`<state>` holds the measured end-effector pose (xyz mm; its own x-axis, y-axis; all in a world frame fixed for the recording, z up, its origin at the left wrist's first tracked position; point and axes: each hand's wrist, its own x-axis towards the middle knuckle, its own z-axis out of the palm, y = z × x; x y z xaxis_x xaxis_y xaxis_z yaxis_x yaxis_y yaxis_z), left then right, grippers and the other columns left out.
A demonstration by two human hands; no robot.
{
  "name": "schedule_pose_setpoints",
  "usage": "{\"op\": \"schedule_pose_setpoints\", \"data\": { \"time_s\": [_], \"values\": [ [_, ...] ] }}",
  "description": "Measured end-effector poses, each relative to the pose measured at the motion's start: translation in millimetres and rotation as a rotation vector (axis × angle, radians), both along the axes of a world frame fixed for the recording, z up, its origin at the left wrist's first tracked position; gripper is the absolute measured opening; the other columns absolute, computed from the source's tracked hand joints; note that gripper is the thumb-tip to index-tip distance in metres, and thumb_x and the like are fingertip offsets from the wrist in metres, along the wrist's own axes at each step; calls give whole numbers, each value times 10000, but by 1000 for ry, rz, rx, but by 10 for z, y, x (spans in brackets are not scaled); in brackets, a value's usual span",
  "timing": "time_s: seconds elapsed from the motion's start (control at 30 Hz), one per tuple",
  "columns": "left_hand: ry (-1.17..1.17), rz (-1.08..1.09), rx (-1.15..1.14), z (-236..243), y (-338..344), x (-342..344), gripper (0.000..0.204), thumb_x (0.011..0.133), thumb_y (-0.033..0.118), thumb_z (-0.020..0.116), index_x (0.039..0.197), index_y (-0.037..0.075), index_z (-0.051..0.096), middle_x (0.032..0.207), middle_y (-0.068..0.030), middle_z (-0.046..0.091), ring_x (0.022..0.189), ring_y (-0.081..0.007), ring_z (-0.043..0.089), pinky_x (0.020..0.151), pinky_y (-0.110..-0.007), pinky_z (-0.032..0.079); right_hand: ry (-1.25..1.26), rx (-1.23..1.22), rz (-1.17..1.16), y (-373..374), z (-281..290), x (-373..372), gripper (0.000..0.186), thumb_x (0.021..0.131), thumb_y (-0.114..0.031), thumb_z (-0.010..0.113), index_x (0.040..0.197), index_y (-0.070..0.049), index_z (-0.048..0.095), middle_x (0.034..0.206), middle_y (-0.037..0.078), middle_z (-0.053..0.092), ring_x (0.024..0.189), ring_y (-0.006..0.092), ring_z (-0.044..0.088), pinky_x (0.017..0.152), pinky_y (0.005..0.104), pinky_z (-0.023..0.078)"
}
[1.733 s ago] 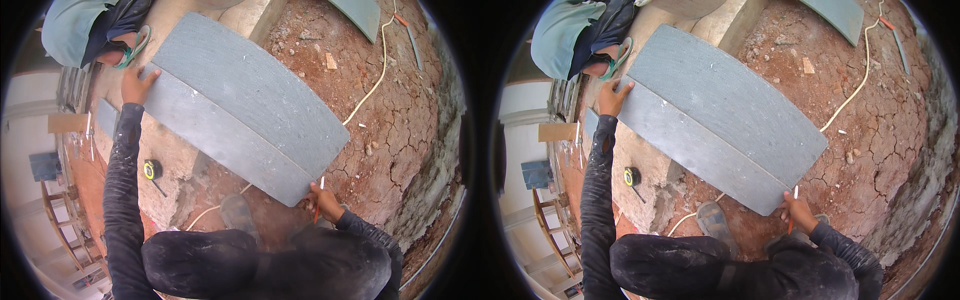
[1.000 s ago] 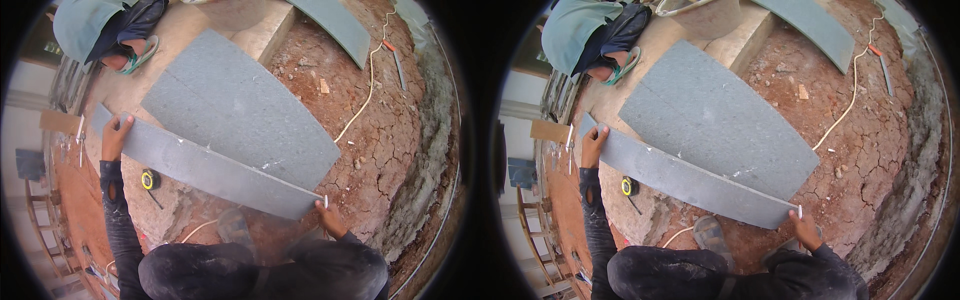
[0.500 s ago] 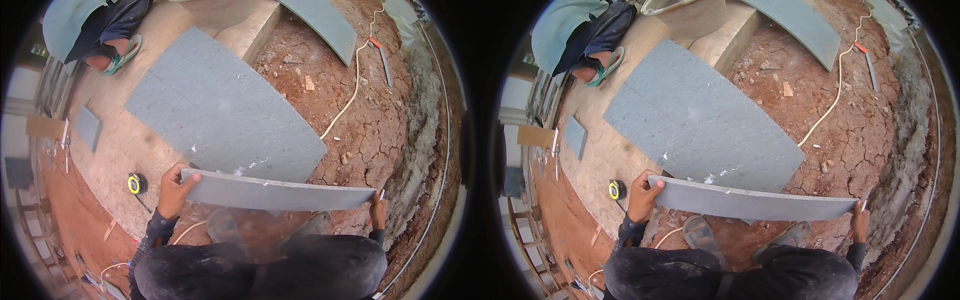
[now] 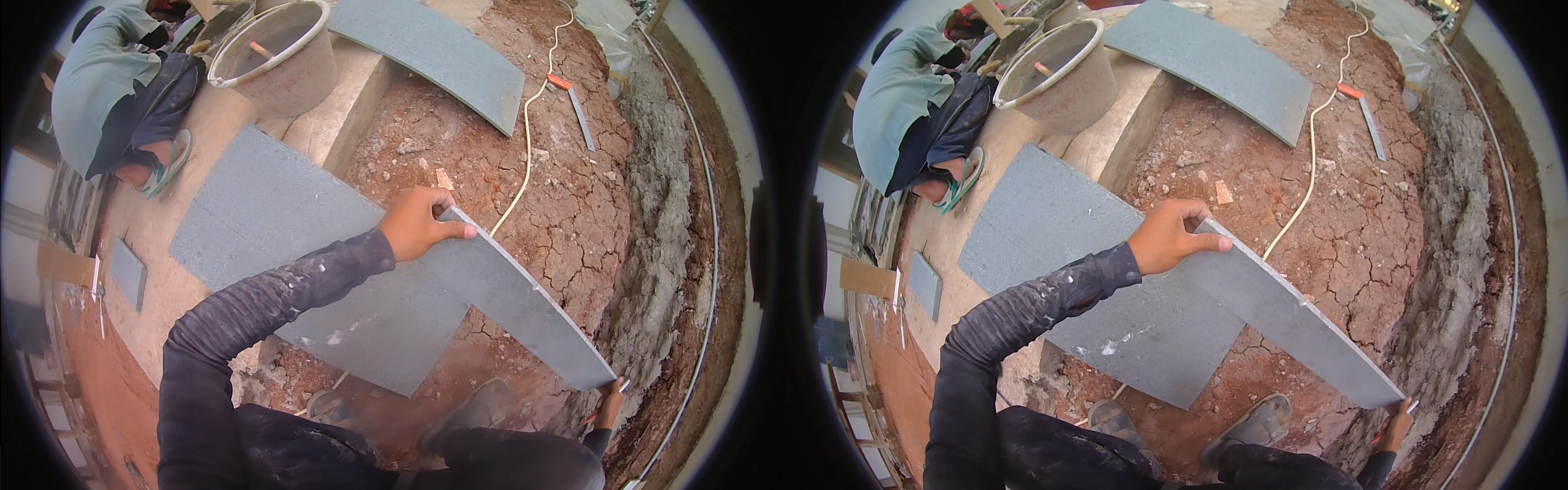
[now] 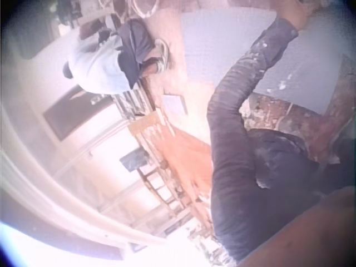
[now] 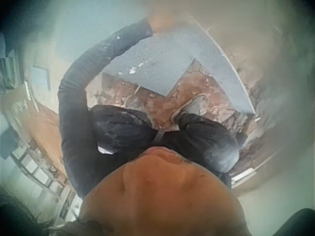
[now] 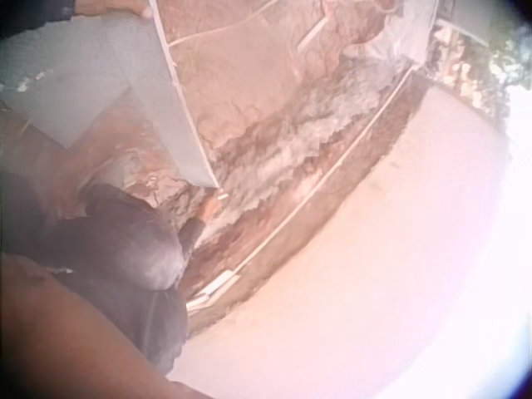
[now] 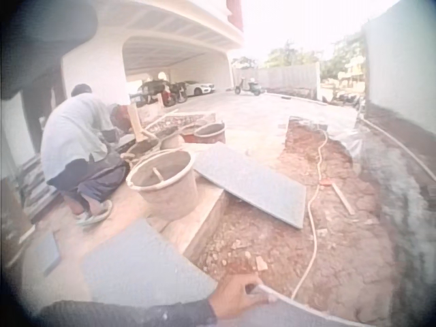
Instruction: The person measures and marks gray rectangular tiles on a construction site floor using a tape measure and a marker. They align the tiles, measure specific lengths, and draw lines to indicate cut points. The person handles the tiles one by one, positioning them for measurement and marking.
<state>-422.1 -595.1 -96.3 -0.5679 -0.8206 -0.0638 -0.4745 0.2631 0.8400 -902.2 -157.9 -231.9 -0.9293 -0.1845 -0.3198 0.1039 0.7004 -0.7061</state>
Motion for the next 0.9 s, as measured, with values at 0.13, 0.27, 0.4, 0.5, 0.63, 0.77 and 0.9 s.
{"op": "schedule_pose_setpoints", "data": {
  "time_s": [0.13,0.27,0.4,0.5,0.63,0.77,0.9],
  "values": [
    [80,95,-28,-384,-542,-817,446,708,415,826,805,21,640,720,-88,647,675,-192,630,641,-340,497,5,24,-11,38,-99,-96,547,933,-587,481,684,-100,512,598,110,629,310,111,369,300,276,243],
    [34,230,-7,-962,-939,-1377,516,691,423,830,910,-10,655,831,-145,671,787,-231,662,718,-369,521,-18,115,53,-101,-159,-247,551,948,-560,475,684,-77,515,579,114,615,313,114,379,302,272,261],
    [11,263,104,-1468,-1146,-1558,524,689,420,825,942,-8,661,932,-188,671,886,-265,654,780,-385,510,-88,173,108,-350,-390,-258,538,962,-533,467,682,-76,516,551,99,597,318,115,391,304,271,274],
    [-97,366,-71,-1881,-1185,-1453,533,690,415,822,967,-9,659,961,-208,670,913,-315,648,816,-403,496,-131,94,100,-368,-606,-313,535,962,-538,465,660,-98,505,530,82,580,321,112,372,305,282,258],
    [-170,334,18,-1864,-1096,-1518,532,746,391,791,1062,-13,647,1063,-219,628,1046,-364,585,910,-445,461,-201,178,138,-459,-498,-280,525,952,-548,472,683,-99,510,543,80,579,338,119,390,333,283,264],
    [-310,272,-52,-1745,-1123,-1506,470,798,392,743,1048,3,662,1193,-214,530,1170,-357,491,972,-444,424,-216,203,128,-466,-590,-372,569,947,-576,457,717,-65,551,576,94,604,336,117,359,331,285,248],
    [-335,241,10,-1554,-1080,-1540,476,800,400,737,1037,-7,665,1146,-217,565,1120,-369,528,954,-450,435,-138,171,91,-454,-649,-341,576,940,-580,473,803,-37,604,567,62,561,355,98,342,338,278,232]
  ]
}}
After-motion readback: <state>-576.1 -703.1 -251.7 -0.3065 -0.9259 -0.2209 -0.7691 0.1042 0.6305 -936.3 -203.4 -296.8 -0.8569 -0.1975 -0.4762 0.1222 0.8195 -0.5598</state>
